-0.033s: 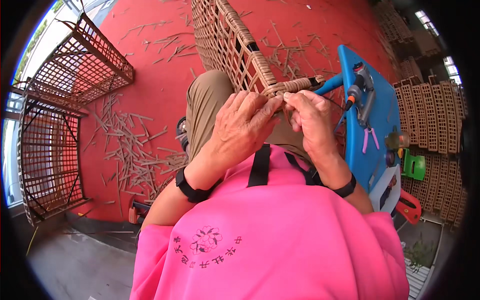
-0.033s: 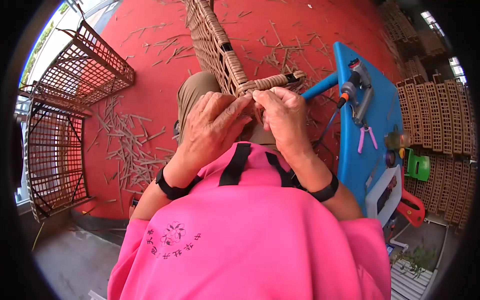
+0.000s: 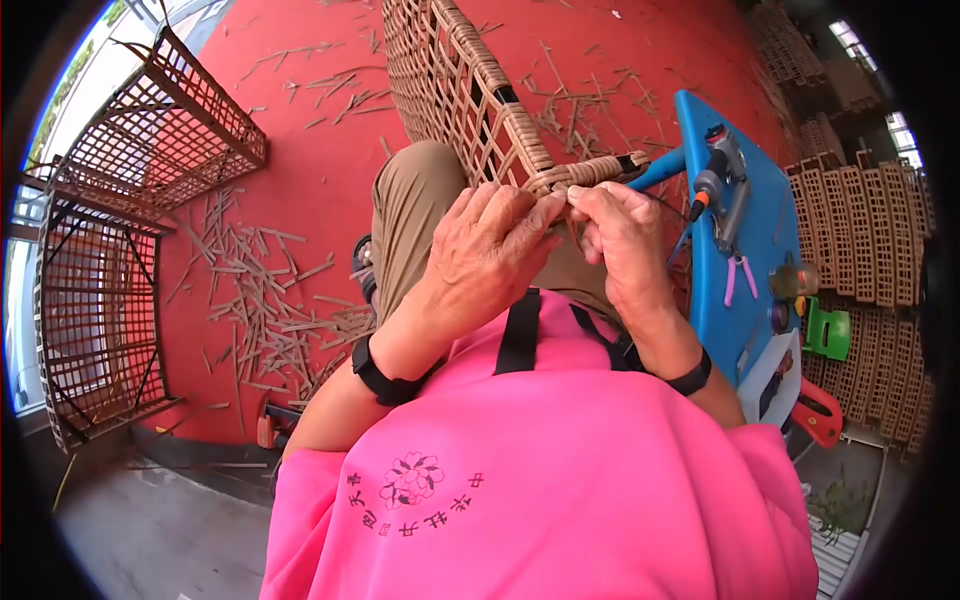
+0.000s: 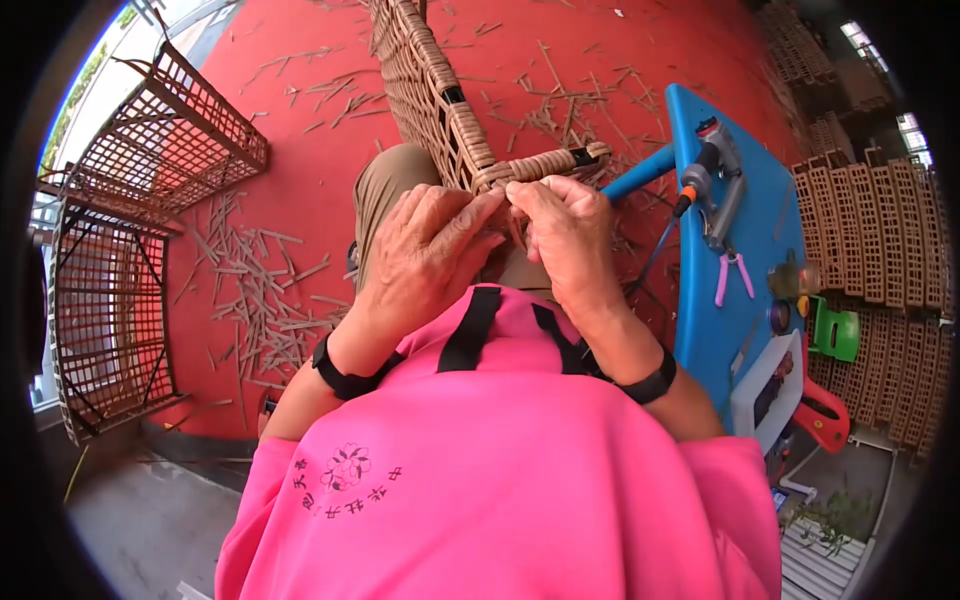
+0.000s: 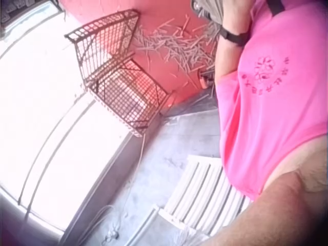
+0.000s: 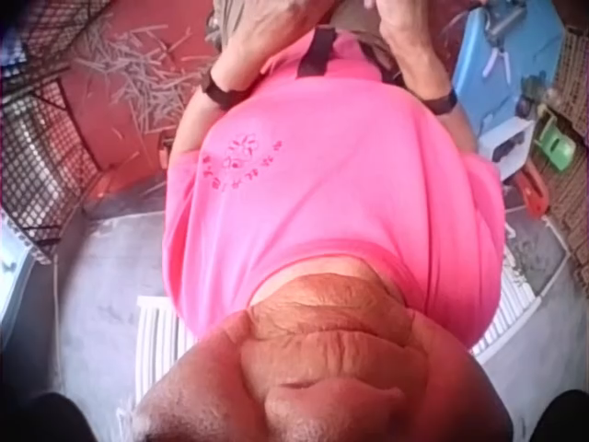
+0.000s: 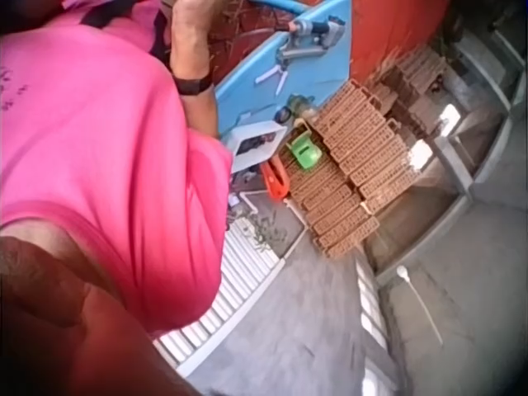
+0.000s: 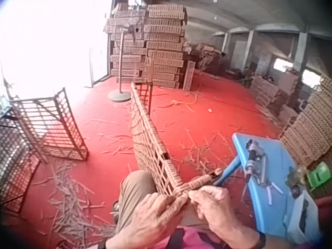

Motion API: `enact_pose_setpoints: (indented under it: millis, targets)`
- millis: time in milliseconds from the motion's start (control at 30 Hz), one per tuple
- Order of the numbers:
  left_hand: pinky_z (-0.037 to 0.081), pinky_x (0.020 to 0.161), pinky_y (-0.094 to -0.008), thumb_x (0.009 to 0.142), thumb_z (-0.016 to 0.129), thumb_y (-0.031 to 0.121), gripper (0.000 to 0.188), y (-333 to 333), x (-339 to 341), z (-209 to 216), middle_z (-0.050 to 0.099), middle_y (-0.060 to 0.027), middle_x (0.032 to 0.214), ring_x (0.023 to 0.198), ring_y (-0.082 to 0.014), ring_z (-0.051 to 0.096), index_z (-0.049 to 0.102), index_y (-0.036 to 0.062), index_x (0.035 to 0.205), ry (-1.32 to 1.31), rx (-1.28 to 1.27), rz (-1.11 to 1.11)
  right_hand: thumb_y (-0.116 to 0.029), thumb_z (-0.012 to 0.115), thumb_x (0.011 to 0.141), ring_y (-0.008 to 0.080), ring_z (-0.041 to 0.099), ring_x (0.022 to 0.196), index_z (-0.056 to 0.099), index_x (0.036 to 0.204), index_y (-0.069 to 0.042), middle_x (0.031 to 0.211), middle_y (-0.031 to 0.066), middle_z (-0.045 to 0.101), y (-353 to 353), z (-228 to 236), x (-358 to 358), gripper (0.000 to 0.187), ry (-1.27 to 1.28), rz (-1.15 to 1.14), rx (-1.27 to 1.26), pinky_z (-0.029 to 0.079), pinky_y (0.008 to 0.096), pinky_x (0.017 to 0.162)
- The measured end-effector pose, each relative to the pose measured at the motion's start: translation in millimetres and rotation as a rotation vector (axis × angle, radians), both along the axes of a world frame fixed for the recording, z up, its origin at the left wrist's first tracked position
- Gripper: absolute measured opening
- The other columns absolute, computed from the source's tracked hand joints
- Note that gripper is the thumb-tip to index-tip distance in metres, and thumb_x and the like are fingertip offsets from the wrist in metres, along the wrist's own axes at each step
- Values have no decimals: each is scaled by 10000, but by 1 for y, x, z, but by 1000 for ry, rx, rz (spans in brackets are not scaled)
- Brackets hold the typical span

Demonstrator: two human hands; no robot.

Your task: Weaving and securing rattan strips to a chair frame using hand tools and a stapler.

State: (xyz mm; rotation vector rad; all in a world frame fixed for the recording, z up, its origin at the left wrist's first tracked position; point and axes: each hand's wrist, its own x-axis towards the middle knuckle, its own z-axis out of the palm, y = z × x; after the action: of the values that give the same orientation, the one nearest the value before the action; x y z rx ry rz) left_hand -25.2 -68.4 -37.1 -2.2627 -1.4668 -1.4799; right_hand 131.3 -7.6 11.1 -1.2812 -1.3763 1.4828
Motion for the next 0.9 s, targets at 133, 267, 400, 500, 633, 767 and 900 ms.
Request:
enact_pose_setpoints:
  millis: [133, 267, 400, 500, 633, 767, 900]
  targets:
    - [451, 719, -377, 783, 733, 139, 472, 0, 3, -2, 554, -69, 923, 811, -264, 554, 604, 59, 1230, 23, -17, 27, -180, 690, 864, 43, 455, 441, 623, 719, -23, 603, -9, 564, 3, -4, 4, 224, 24, 18, 18, 340, 216, 399]
    - [454, 725, -379, 783, 728, 141, 488, 1, 3, -4, 557, -74, 925, 820, -266, 560, 587, 56, 1243, 25, -51, 34, -191, 694, 873, 39, 457, 449, 624, 723, -21, 600, -9, 560, 1, 3, -1, 237, 16, 12, 1, 341, 217, 398]
    - [457, 727, -381, 783, 727, 139, 486, 1, 5, -4, 564, -79, 925, 824, -270, 566, 583, 54, 1239, 16, -58, 45, -212, 685, 894, 40, 449, 454, 622, 723, -23, 593, -14, 547, -1, 0, -6, 263, 38, -20, -4, 345, 218, 412]
    - [463, 737, -383, 779, 729, 137, 477, 1, 5, -4, 574, -83, 929, 832, -274, 571, 589, 52, 1227, -33, -44, 39, -232, 671, 913, 42, 446, 458, 622, 721, -26, 570, -22, 526, -3, -2, -4, 286, -19, 9, 55, 345, 220, 422]
    - [475, 742, -393, 786, 733, 107, 459, 1, 0, -8, 599, -108, 976, 866, -288, 586, 594, 45, 1219, -114, -44, 10, -257, 654, 937, 41, 448, 461, 619, 713, -25, 530, -33, 491, -4, -3, -1, 325, -117, 44, 117, 344, 225, 428]
    - [492, 741, -397, 802, 730, 81, 434, 2, -3, -3, 613, -140, 1025, 889, -316, 606, 601, 38, 1214, -207, -59, 19, -250, 652, 940, 38, 439, 458, 614, 703, -21, 523, -34, 480, -5, -4, -6, 332, -159, 31, 170, 341, 226, 424]
    - [511, 769, -381, 814, 732, 97, 415, 5, 0, -5, 616, -142, 1033, 894, -313, 622, 607, 31, 1204, -269, -63, 27, -242, 652, 941, 33, 421, 462, 616, 702, -19, 524, -38, 471, -2, -4, -8, 329, -189, 24, 203, 338, 231, 419]
